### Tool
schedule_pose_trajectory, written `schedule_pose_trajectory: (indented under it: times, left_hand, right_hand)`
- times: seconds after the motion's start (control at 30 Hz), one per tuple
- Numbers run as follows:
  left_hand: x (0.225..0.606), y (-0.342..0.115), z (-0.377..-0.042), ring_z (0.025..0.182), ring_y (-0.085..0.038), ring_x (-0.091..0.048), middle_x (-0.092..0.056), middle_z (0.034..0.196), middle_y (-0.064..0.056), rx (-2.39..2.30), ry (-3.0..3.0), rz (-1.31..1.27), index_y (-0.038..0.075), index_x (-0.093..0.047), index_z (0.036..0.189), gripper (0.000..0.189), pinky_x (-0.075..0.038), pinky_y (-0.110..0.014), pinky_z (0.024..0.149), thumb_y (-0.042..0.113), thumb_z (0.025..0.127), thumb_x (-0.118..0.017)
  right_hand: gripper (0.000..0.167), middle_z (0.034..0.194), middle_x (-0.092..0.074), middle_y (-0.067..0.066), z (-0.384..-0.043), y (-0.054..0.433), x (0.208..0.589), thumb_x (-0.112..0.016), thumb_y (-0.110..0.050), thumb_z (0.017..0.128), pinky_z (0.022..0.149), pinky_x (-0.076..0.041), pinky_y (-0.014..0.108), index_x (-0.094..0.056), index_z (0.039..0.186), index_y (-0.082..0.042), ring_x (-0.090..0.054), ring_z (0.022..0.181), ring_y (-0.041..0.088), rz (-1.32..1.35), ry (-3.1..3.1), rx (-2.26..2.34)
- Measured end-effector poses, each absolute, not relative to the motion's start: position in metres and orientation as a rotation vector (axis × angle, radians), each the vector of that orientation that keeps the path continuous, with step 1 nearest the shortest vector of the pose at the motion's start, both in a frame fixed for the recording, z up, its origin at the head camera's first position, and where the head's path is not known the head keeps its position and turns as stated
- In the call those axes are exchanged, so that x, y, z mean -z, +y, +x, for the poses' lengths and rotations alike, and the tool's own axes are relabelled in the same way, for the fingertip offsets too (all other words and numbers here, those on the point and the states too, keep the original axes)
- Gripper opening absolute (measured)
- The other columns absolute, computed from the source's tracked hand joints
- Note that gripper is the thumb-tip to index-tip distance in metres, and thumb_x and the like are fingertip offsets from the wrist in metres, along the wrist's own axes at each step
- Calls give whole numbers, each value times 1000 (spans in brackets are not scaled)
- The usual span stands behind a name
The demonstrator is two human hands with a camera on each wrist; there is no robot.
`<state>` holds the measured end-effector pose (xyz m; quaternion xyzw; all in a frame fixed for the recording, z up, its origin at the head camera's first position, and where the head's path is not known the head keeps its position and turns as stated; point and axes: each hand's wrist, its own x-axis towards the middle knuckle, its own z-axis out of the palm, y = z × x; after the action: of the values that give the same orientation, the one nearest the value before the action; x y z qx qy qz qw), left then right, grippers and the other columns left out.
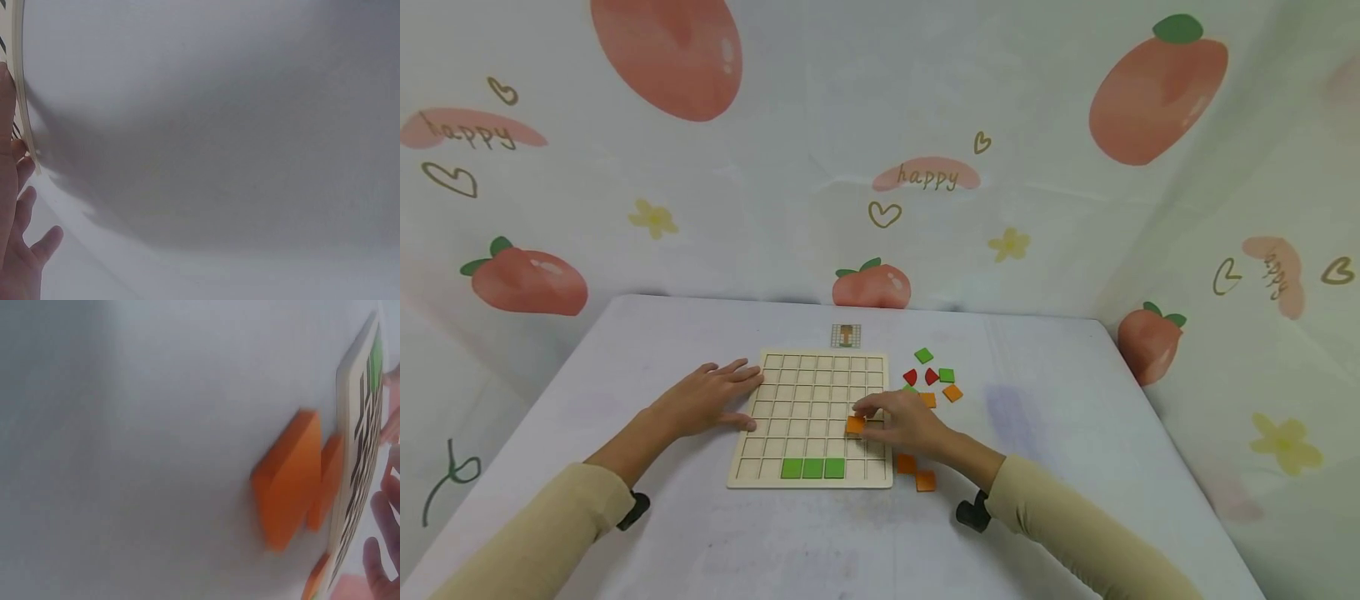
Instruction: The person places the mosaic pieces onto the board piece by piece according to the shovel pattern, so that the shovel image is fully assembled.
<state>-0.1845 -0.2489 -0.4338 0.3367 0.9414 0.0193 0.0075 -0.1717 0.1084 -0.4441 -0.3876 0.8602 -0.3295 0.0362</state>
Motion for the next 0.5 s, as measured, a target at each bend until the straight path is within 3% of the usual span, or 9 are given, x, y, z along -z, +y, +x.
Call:
schedule_pose_trajectory:
  times: [0.5]
  left_hand:
    - [436, -249, -185, 134, -40, -47, -54, 143, -16, -32, 2959, 1077, 1, -55, 140, 78, -43, -59, 99, 56, 86, -67]
  right_hand:
    - [34, 107, -73, -3, -167, 76, 446, -77, -21, 89, 91, -49, 25, -70, 120, -9, -65, 98, 9, -1282, 2600, 922]
